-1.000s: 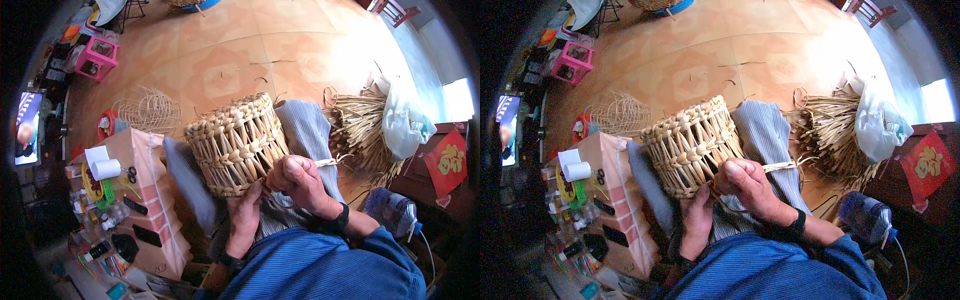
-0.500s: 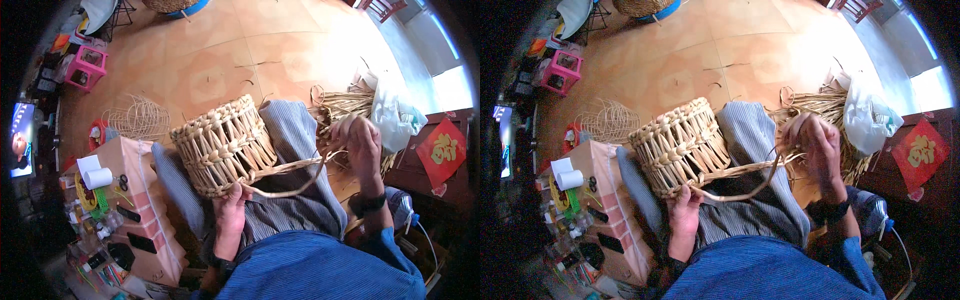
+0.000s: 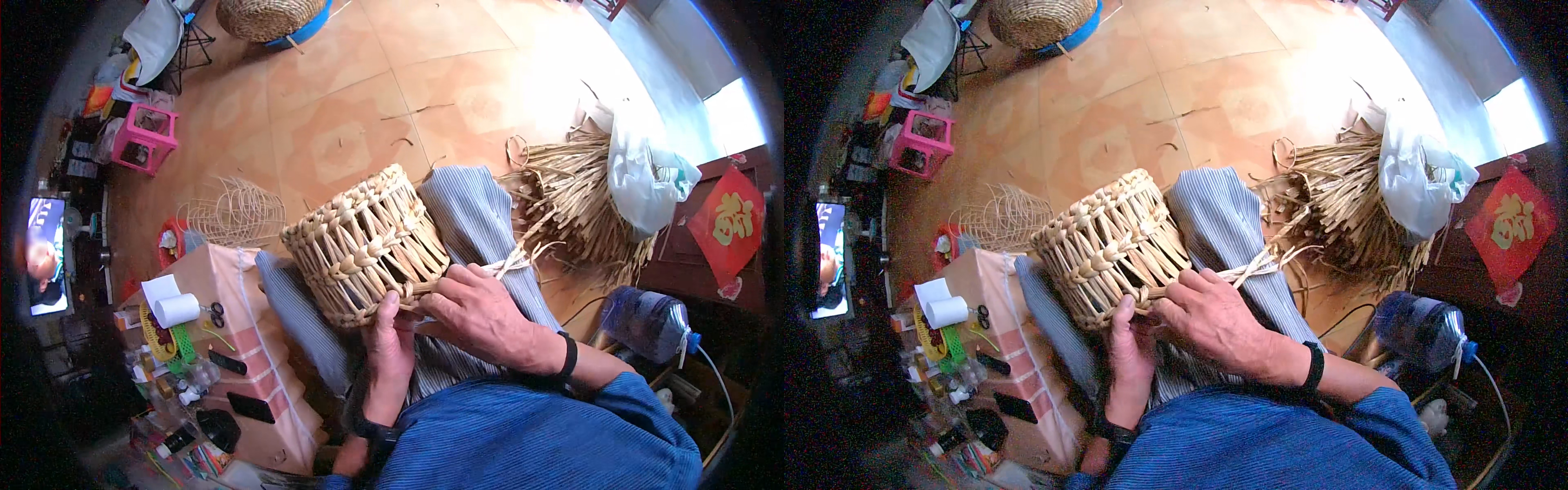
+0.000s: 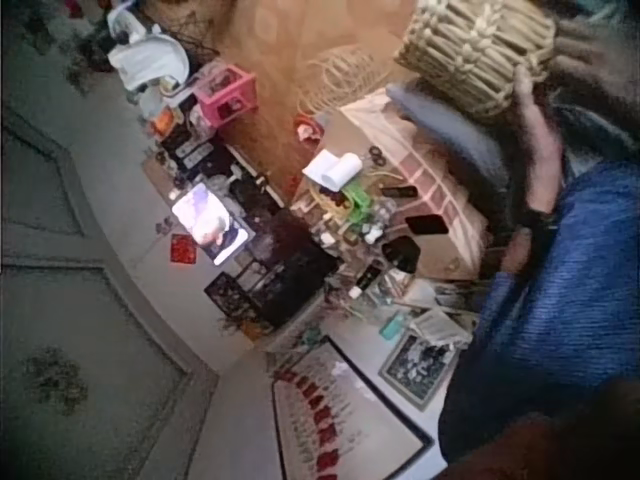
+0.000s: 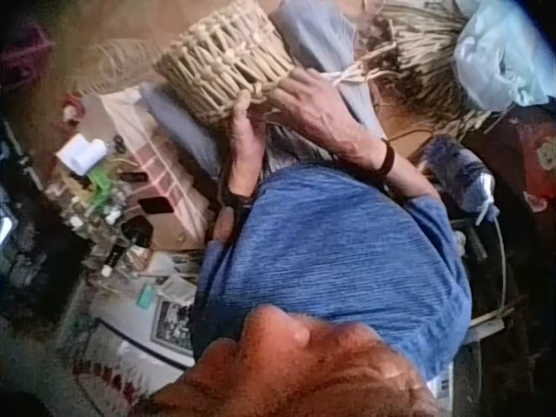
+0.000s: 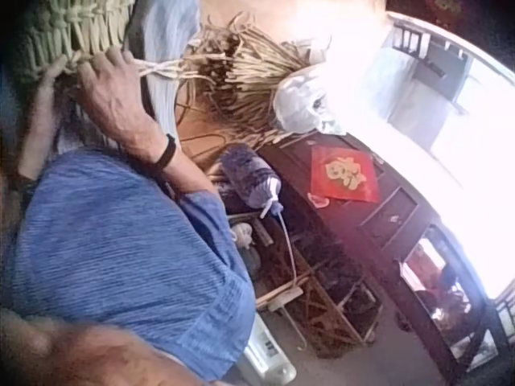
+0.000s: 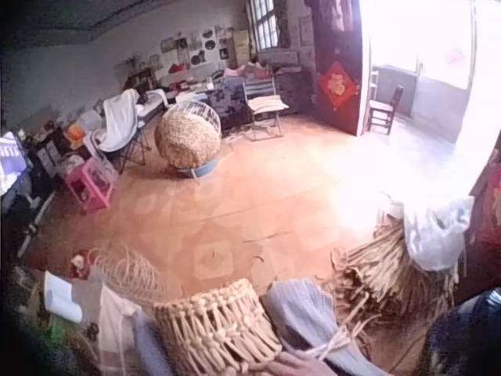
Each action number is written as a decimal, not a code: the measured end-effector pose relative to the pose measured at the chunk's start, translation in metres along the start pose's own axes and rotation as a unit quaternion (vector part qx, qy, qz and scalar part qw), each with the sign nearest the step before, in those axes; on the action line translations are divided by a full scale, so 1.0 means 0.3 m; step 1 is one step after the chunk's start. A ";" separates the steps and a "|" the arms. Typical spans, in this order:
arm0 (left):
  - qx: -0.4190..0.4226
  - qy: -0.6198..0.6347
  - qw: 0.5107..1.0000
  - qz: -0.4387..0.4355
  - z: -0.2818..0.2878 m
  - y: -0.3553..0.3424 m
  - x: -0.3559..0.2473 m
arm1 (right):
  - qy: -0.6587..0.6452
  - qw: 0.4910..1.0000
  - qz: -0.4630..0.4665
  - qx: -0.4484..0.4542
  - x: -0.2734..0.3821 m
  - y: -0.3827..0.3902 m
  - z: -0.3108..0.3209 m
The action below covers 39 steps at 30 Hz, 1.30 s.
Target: Weaving a small basket using straw or wicker materials.
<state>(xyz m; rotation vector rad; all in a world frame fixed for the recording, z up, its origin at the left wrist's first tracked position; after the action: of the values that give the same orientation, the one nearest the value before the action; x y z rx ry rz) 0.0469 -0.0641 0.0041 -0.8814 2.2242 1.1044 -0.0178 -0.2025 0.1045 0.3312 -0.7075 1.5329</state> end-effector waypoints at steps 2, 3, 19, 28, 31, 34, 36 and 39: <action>-0.020 0.014 1.000 -0.013 -0.011 -0.003 -0.011 | -0.002 1.000 0.003 0.000 -0.003 -0.005 -0.017; -0.025 0.019 0.999 -0.014 -0.002 -0.008 -0.004 | -0.016 1.000 -0.007 0.000 -0.005 -0.007 -0.012; -0.006 -0.074 0.992 -0.102 -0.023 -0.008 -0.003 | -0.034 0.998 -0.059 0.002 -0.119 -0.118 0.047; -0.022 -0.350 0.932 -0.095 0.092 -0.042 0.098 | 0.028 0.999 -0.018 -0.027 -0.042 -0.199 0.046; 0.080 -0.348 0.929 -0.101 0.096 -0.070 0.135 | 0.021 1.000 0.016 -0.008 -0.002 -0.211 0.029; 0.131 -0.353 0.921 -0.096 0.097 -0.083 0.157 | -0.002 1.000 0.024 0.016 0.041 -0.235 0.026; 0.149 -0.364 0.914 -0.100 0.103 -0.098 0.162 | -0.029 0.998 0.040 0.024 0.028 -0.231 0.015; 0.170 -0.379 0.904 -0.105 0.108 -0.112 0.175 | -0.119 0.992 -0.048 0.009 -0.061 -0.208 -0.013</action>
<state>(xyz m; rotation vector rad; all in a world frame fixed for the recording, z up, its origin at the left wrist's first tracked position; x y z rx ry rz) 0.0415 -0.0701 -0.0656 -0.4172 1.5516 0.7418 0.0455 -0.2174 0.1049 0.5614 -0.8521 1.4232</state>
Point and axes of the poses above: each hand's wrist, its own y-axis away from the middle knuckle, its own z-axis out of the back of the hand, x = y × z, the point moved 7 cm from there along -y, towards the middle knuckle, and after that the axes turned 1 degree about -x, right-handed, at the moved point
